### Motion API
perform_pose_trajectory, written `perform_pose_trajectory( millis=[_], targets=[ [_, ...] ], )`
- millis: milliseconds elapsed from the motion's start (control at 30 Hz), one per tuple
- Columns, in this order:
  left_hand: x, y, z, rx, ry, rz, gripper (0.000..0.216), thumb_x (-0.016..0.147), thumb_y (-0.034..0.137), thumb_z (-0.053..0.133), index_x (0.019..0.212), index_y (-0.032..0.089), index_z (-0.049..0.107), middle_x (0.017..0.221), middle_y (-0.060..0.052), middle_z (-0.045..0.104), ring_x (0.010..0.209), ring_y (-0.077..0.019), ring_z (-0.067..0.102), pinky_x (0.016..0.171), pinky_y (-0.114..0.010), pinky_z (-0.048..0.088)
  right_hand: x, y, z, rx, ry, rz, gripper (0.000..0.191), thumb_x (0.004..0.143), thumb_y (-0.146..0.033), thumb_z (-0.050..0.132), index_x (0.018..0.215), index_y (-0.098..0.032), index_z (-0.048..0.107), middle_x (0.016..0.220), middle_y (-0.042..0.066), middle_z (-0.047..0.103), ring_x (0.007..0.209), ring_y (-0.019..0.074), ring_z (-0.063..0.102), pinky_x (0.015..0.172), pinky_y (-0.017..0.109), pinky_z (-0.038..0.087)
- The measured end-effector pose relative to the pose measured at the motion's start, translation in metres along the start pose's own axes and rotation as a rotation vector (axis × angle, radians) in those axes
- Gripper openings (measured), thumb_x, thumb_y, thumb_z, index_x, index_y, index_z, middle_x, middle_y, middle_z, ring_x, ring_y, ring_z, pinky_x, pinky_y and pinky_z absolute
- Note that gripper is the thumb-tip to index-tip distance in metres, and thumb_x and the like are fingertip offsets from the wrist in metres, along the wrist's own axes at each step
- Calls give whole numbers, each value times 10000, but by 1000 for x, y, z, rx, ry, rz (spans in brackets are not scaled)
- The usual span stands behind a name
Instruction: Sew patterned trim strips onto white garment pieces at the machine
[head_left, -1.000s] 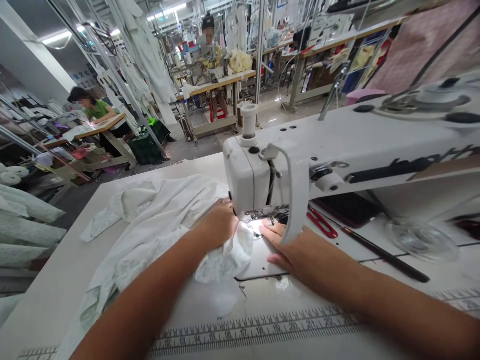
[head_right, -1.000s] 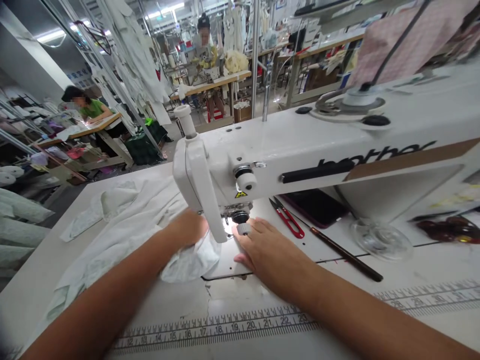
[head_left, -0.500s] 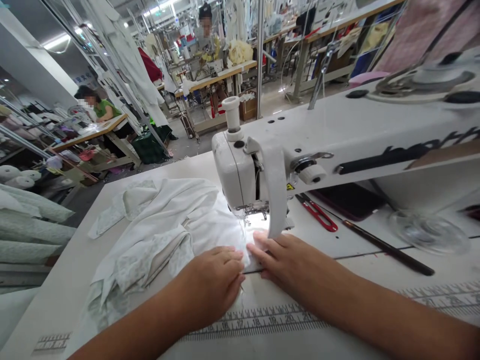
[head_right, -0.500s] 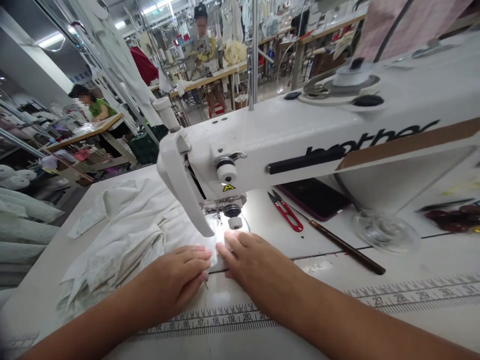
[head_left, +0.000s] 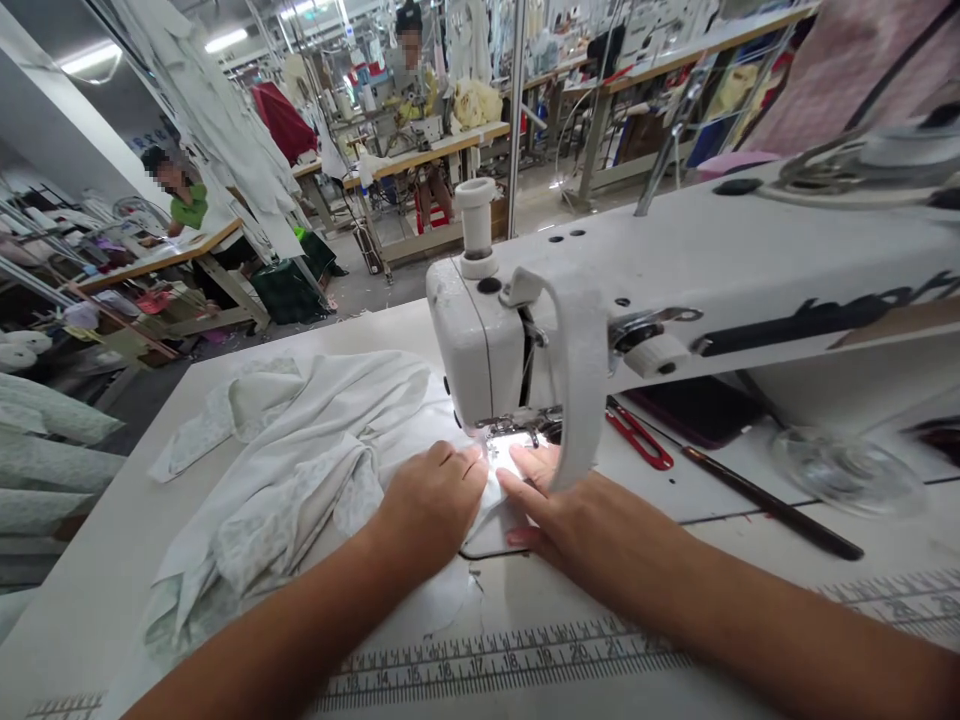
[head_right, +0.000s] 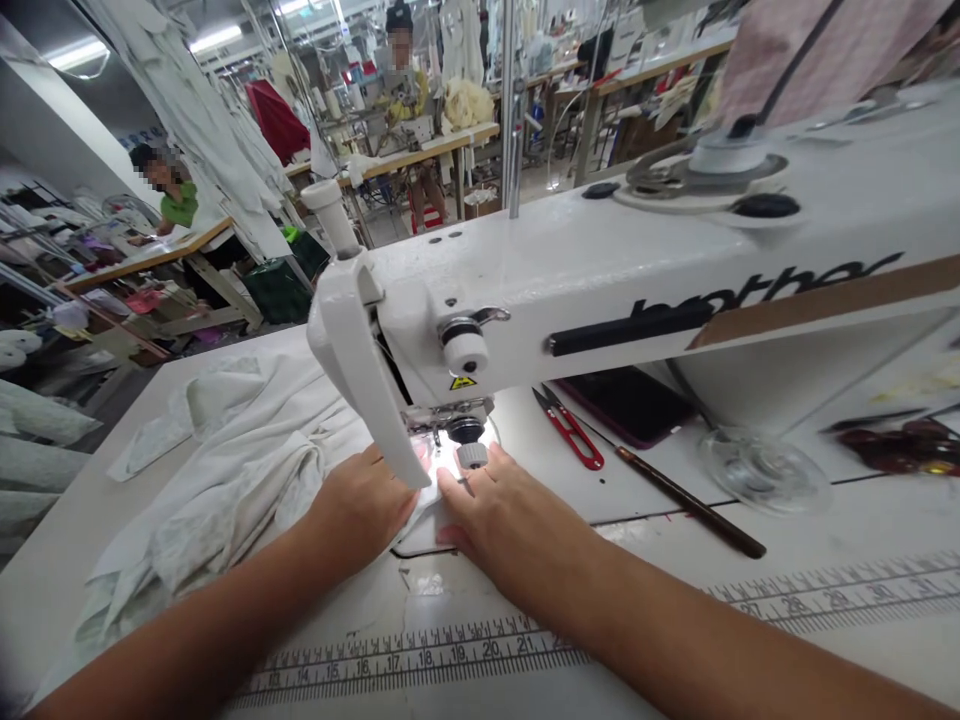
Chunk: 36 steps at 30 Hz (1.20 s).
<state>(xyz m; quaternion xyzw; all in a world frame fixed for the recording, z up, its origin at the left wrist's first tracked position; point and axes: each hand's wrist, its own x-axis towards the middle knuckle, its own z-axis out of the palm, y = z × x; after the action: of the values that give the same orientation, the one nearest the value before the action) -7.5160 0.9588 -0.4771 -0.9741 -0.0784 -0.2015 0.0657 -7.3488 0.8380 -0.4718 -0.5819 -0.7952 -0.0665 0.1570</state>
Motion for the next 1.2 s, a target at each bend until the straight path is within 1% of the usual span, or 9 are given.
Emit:
perform_pose_trajectory(
  millis=[100, 267, 400, 533, 633, 800, 933, 1100, 1200],
  targets=[
    [2, -5, 2, -9, -12, -2, 200, 912, 142, 469, 1025, 119, 632, 1008, -96, 712, 838, -225, 636, 681, -356, 571, 1, 2, 4, -16, 32, 20, 389, 881, -217, 591, 1245, -91, 536, 1036, 153, 704, 850, 287, 664, 901, 496, 501],
    [0, -4, 7, -57, 23, -41, 234, 917, 132, 473, 1103, 85, 606, 1028, -110, 713, 877, -237, 646, 736, -393, 584, 2, 4, 7, -86, 11, -3, 432, 894, -266, 610, 1280, -99, 510, 1104, 175, 693, 703, 258, 670, 930, 517, 485],
    [-2, -3, 10, -73, 10, -48, 224, 901, 111, 489, 1091, 99, 606, 1028, -104, 707, 893, -234, 643, 751, -395, 580, 3, 4, 6, -73, 24, 2, 445, 933, -283, 546, 1336, -106, 475, 1012, 142, 720, 755, 276, 682, 881, 497, 511],
    [-3, -1, 11, -55, -37, -62, 231, 893, 92, 480, 1077, 123, 615, 1044, -103, 695, 879, -227, 635, 712, -380, 572, 0, 4, 8, -34, 38, 55, 449, 913, -304, 574, 1323, -138, 495, 906, 119, 725, 887, 328, 667, 811, 478, 536],
    [-2, 1, 10, -37, -19, -61, 238, 881, 86, 472, 1069, 108, 616, 1042, -119, 695, 828, -232, 634, 669, -387, 571, -3, 6, 11, -5, 23, 85, 426, 880, -304, 607, 1278, -174, 531, 896, 105, 718, 906, 334, 655, 797, 469, 539],
    [0, -1, 8, -72, 38, -33, 237, 899, 91, 449, 1071, 111, 610, 1034, -101, 709, 872, -227, 653, 732, -390, 586, -6, 8, 15, -12, 57, 81, 278, 886, -271, 575, 1147, -178, 596, 881, 98, 703, 910, 310, 651, 838, 441, 523],
    [0, -6, 10, -87, 12, -29, 251, 906, 91, 432, 1078, 109, 613, 1017, -86, 719, 890, -229, 655, 725, -391, 589, -5, 10, 16, -13, 64, 99, 308, 897, -238, 533, 1197, -180, 569, 950, 102, 698, 960, 295, 633, 894, 441, 497],
    [0, -11, 7, -97, 29, -19, 230, 925, 109, 449, 1076, 123, 621, 1083, -92, 708, 931, -235, 643, 727, -378, 574, -4, 11, 12, -11, -6, 73, 306, 888, -156, 522, 1188, -157, 581, 899, 113, 688, 919, 301, 617, 813, 419, 495],
    [3, -4, -4, -130, 11, -25, 200, 929, 112, 443, 997, 132, 630, 1021, -92, 704, 918, -230, 631, 746, -386, 558, -2, 13, 6, -18, -37, 68, 329, 859, -30, 465, 1118, -172, 610, 840, 89, 669, 801, 249, 596, 745, 371, 464]
  ],
)
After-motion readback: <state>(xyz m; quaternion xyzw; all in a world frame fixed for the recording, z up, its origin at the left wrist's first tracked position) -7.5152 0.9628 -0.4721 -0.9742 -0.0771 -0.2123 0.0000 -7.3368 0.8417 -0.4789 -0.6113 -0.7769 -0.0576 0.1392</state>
